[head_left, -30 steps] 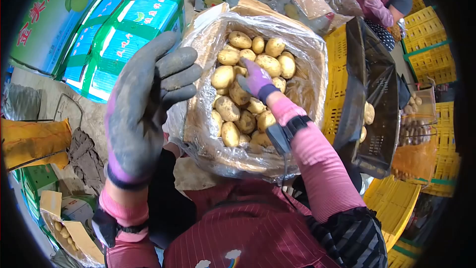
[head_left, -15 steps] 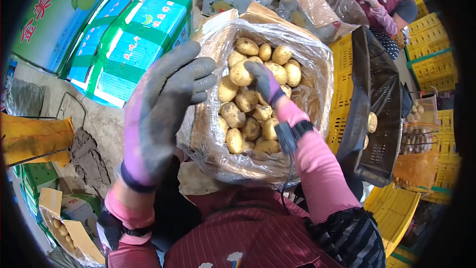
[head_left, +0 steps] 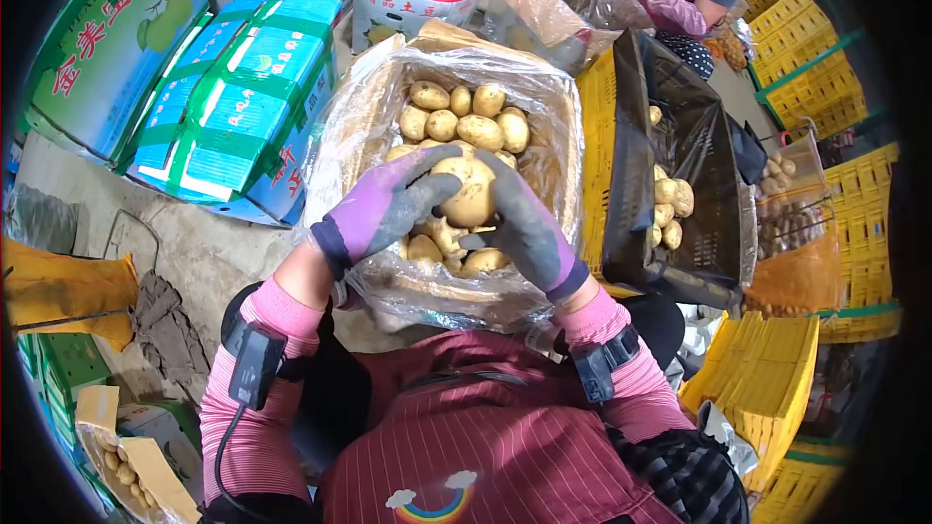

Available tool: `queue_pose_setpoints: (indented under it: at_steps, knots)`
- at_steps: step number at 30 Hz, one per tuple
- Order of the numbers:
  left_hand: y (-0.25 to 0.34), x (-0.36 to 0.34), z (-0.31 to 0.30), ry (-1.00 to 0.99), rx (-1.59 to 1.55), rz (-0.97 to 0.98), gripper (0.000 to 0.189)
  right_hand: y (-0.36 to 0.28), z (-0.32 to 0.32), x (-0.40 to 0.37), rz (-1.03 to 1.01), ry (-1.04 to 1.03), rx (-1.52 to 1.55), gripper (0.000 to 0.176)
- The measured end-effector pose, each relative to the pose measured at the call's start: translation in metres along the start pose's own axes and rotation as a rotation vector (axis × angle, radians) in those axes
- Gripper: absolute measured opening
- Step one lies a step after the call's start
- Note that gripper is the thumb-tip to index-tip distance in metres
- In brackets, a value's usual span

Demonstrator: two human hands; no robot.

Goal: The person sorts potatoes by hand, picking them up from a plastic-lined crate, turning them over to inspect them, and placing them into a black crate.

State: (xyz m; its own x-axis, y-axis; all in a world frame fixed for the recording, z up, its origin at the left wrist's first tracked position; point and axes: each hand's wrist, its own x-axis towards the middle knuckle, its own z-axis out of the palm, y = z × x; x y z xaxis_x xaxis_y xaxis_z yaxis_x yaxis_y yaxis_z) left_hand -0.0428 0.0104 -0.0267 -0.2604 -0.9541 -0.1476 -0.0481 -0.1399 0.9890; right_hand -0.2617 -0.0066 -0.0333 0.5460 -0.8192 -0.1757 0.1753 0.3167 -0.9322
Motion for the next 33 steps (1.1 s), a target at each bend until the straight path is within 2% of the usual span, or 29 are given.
queue_pose_setpoints:
  at_steps: [1,3,4,5,7,8,9,11,12,15,17,18,19,20,22,23,24,26,27,29,31,32,33]
  knots:
    - [-0.003,0.001,0.003,-0.01,-0.002,0.004,0.047,-0.004,-0.004,-0.008,0.03,-0.063,-0.088,0.08]
    - [-0.011,0.006,0.004,-0.034,0.063,0.115,0.046,0.004,-0.009,-0.017,-0.018,-0.008,-0.147,0.077]
    - [-0.014,0.014,0.005,-0.074,-0.056,0.183,0.044,0.006,-0.009,-0.02,-0.02,0.002,-0.147,0.077]
    - [-0.017,0.016,0.006,-0.082,-0.057,0.184,0.044,0.007,-0.01,-0.023,-0.036,0.009,-0.02,0.076]
    - [-0.002,0.016,0.011,-0.073,-0.109,-0.095,0.044,0.001,-0.015,-0.03,-0.072,0.06,0.228,0.069]
    - [-0.016,0.022,0.007,-0.1,-0.208,0.039,0.048,-0.005,-0.03,-0.032,-0.112,0.121,0.251,0.067]
    - [-0.012,0.022,0.007,-0.1,-0.214,0.031,0.048,-0.013,-0.051,-0.033,-0.146,0.181,0.273,0.064]
    - [0.006,0.016,0.005,0.082,-0.205,0.091,0.051,-0.031,-0.103,-0.036,-0.38,0.337,0.507,0.055]
    - [0.008,0.013,-0.001,0.135,-0.189,0.118,0.054,-0.049,-0.122,-0.045,-0.409,0.265,0.69,0.055]
    - [0.021,0.003,-0.012,0.26,-0.252,0.158,0.056,-0.074,-0.149,-0.045,-0.521,0.515,0.71,0.052]
    - [0.025,0.0,-0.019,0.308,-0.238,0.158,0.058,-0.058,-0.14,-0.027,-0.45,0.534,0.402,0.05]
    - [0.025,-0.001,-0.022,0.333,-0.293,0.175,0.058,-0.048,-0.124,-0.011,-0.359,0.489,0.216,0.049]
    - [0.025,-0.003,-0.025,0.361,-0.347,0.189,0.058,-0.035,-0.108,-0.002,-0.242,0.343,0.174,0.049]
    - [0.025,-0.005,-0.027,0.36,-0.329,0.207,0.059,-0.031,-0.086,0.015,-0.029,0.292,-0.136,0.049]
    - [0.029,-0.012,-0.026,0.382,-0.287,0.27,0.06,0.035,-0.097,0.05,-0.008,-0.033,-0.689,0.049]
    - [0.03,-0.014,-0.027,0.387,-0.26,0.298,0.061,0.044,-0.079,0.063,0.166,-0.072,-1.015,0.055]
    - [0.03,-0.016,-0.029,0.391,-0.26,0.283,0.061,0.077,-0.084,0.08,0.27,-0.194,-1.122,0.056]
    - [0.03,-0.018,-0.034,0.398,-0.238,0.292,0.065,0.092,-0.058,0.098,0.525,-0.373,-1.121,0.054]
    - [0.029,-0.019,-0.036,0.403,-0.238,0.278,0.065,0.127,-0.069,0.111,0.423,-0.544,-1.172,0.052]
    - [0.027,-0.021,-0.039,0.434,-0.121,0.324,0.069,0.173,-0.062,0.132,0.284,-0.58,-1.328,0.048]
    - [0.026,-0.024,-0.039,0.473,-0.065,0.302,0.071,0.19,-0.045,0.15,0.225,-0.539,-1.312,0.048]
    - [0.023,-0.024,-0.043,0.429,-0.082,0.328,0.069,0.213,-0.043,0.16,0.229,-0.49,-1.28,0.049]
    - [0.025,-0.023,-0.041,0.417,-0.105,0.329,0.068,0.239,-0.046,0.18,0.28,-0.584,-1.345,0.073]
